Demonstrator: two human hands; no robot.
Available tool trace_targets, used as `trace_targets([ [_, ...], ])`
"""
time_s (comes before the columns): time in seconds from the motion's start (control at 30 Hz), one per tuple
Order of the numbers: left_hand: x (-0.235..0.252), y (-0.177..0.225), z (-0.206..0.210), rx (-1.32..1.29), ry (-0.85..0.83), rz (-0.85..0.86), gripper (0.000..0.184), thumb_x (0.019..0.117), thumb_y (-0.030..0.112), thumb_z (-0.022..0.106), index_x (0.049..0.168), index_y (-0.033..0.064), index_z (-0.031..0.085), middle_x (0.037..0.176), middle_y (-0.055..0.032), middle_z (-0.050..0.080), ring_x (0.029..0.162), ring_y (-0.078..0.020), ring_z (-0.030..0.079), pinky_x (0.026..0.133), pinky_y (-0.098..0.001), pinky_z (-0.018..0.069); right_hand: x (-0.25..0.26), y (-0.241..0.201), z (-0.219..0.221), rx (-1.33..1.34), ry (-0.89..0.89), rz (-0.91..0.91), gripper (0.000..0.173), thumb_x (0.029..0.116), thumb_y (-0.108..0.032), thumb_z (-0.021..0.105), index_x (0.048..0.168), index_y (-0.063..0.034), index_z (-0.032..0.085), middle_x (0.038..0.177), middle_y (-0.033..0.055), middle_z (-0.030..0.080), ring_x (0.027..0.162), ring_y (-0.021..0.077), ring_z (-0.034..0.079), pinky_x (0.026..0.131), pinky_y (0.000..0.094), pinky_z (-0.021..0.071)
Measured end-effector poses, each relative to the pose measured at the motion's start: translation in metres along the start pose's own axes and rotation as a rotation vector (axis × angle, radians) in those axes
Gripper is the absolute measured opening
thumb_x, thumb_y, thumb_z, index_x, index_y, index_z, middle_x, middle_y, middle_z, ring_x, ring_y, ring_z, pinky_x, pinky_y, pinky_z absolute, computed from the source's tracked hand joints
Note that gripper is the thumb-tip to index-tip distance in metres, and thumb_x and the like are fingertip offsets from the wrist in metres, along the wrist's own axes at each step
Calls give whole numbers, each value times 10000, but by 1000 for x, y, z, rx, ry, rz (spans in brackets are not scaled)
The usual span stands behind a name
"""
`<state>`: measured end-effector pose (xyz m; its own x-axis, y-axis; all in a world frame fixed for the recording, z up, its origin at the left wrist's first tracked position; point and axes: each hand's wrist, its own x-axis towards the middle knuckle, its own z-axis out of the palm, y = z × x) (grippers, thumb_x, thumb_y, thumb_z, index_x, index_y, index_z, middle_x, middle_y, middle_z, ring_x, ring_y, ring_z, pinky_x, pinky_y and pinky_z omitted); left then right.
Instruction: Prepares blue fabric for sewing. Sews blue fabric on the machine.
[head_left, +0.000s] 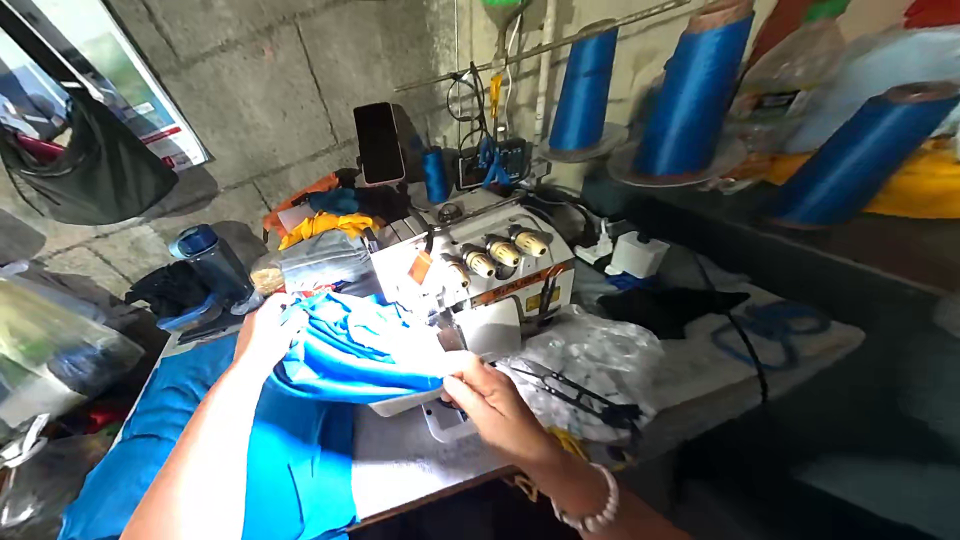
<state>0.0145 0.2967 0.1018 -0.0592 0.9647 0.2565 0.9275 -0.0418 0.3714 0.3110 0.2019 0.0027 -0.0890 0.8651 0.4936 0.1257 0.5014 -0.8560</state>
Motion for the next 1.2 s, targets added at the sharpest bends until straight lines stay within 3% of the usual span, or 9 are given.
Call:
trace_targets([
  [0.1,-12,35,0,181,50,146,305,990,144,636,1257,0,666,1198,-247,672,1148,-449,630,970,-650,473,15,7,3,-37,18,6,216,983,-92,511,909,14,683,831,69,652,693,91,617,665,264,547],
  [0.27,-63,108,33,-53,203,823,173,902,148,658,968,21,754,937,-140,723,900,-291,710,802,-472,581,28,17,5,-68,46,-77,207,979,-86,530,985,8,715,839,42,663,642,35,577,611,203,514],
  [0.33,-63,119,38,-89,-29,813,269,987,246,623,1106,30,729,1031,-124,721,1000,-274,695,901,-484,551,28,17,4,-96,30,-81,208,977,-71,540,1012,11,728,912,68,698,691,61,623,652,236,548],
  [0.53,-42,112,-13,223,-457,698,324,1034,338,566,982,81,755,897,-105,707,902,-274,682,801,-520,525,30,22,8,-134,85,-133,199,964,-89,539,914,6,707,754,41,632,569,45,554,557,203,503],
  [0.77,-178,135,-2,260,-369,867,125,899,75,649,799,41,715,699,-123,654,717,-327,688,604,-490,522,14,17,3,-292,108,-175,220,969,-68,564,1074,33,729,1050,150,731,945,214,721,850,379,590],
  [0.87,-208,145,12,99,-530,847,166,934,31,577,811,-10,682,708,-156,651,782,-363,678,579,-461,488,-23,20,-1,-293,192,-96,255,968,-125,526,1142,1,663,1008,109,693,751,146,660,670,322,579],
  [0.97,-206,149,7,77,-539,869,172,925,45,560,800,-6,666,699,-151,647,776,-361,672,560,-450,467,-72,0,1,-250,-24,-18,233,896,-62,574,1054,58,696,865,158,702,703,232,683,651,393,579],
  [1.07,-205,152,12,130,-527,887,132,900,32,593,812,-12,682,691,-148,643,751,-353,676,541,-439,471,-92,-50,-2,-151,-492,352,283,971,-100,589,1096,147,648,1008,271,689,971,333,680,916,445,521],
  [1.2,-197,165,7,248,-608,879,131,918,-7,565,901,-50,688,787,-198,680,828,-407,694,618,-486,506,-85,-62,-3,-146,-699,336,277,1001,-75,559,1126,158,644,1057,276,681,998,315,658,938,413,496],
])
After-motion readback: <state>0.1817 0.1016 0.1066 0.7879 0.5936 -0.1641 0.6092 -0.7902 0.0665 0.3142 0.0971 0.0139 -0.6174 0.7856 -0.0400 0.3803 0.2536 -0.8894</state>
